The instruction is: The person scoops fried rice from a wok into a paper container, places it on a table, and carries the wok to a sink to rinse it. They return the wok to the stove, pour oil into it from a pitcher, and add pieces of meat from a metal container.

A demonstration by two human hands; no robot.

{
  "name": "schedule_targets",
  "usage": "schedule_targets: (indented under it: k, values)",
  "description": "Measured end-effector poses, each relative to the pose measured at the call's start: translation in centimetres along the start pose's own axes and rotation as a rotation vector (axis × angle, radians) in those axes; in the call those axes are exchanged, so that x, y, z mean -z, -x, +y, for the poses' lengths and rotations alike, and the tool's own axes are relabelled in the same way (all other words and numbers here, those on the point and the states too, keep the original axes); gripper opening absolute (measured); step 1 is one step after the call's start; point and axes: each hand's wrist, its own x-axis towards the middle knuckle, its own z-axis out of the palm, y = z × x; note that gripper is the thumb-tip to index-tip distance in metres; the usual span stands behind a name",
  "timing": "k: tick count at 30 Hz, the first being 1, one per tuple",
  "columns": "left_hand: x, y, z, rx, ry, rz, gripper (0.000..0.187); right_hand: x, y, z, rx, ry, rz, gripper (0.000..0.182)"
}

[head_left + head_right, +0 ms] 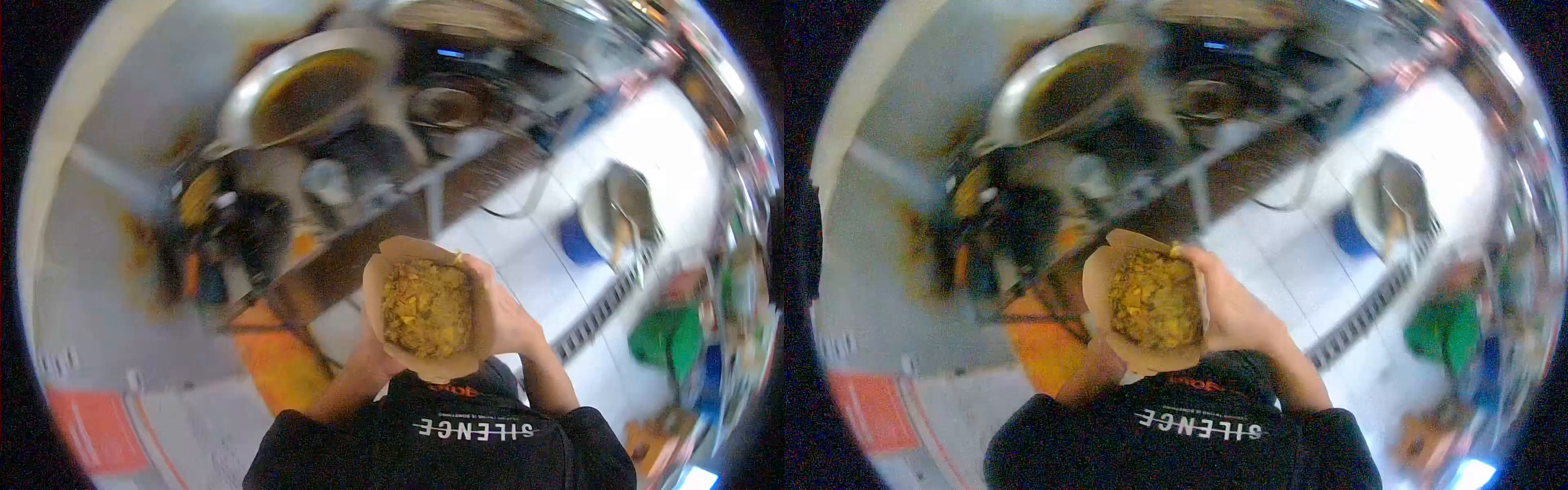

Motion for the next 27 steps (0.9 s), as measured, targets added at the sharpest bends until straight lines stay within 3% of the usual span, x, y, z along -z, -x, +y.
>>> schedule_targets:
  k: [2,4,6,8,10,12,15,16,19,22,24,25,27]
  values:
    - [0.3,-2.6,-9.1,0.028,-0.185,-0.098,0.048,4.1,9.4,0.1,-0.188,0.080,0.180,0.111]
    - [-4.0,-3.1,-15.6,0.162,-0.148,-0.187,0.049,7.1,17.0,-1.7,-0.326,-0.017,0.405,0.108]
    - [-10.4,-5.6,-20.2,0.128,-0.519,-0.651,0.055,9.9,24.3,-1.7,-0.426,-0.061,0.620,0.107]
    - [-14.0,-6.9,-27.6,-0.036,-0.595,-0.915,0.061,12.9,30.4,-1.9,-0.480,-0.124,0.780,0.107]
    - [-16.3,-7.3,-36.3,0.229,-0.321,-0.628,0.064,15.7,36.1,-2.2,-0.512,-0.107,0.939,0.109]
    - [-20.5,-8.0,-42.6,0.598,-0.267,-0.395,0.067,17.3,42.1,-0.1,-0.544,-0.028,1.073,0.110]
    - [-22.5,-8.4,-51.7,0.824,-0.452,-0.554,0.071,17.6,49.9,0.4,-0.535,0.057,1.322,0.112]
    - [-23.9,-8.7,-55.6,0.908,-0.484,-0.606,0.072,19.3,52.6,-0.7,-0.682,0.161,1.353,0.113]
    - [-29.4,-8.9,-67.4,1.183,-0.587,-0.746,0.075,20.0,62.1,3.4,-0.585,-0.206,1.646,0.103]
    - [-34.8,-9.3,-81.2,1.169,-0.624,-1.008,0.071,25.1,68.6,0.5,-0.583,-0.212,1.826,0.091]
    - [-36.8,-10.6,-92.4,1.048,-0.754,-0.902,0.054,27.3,74.5,1.0,-0.809,-0.044,1.862,0.086]
    - [-38.3,-11.1,-97.3,0.882,-0.908,-0.953,0.044,27.9,76.5,1.6,-0.914,0.023,1.873,0.083]
    - [-41.0,-12.3,-108.3,0.431,-1.123,-1.022,0.039,31.0,80.9,2.8,-0.881,0.019,2.147,0.075]
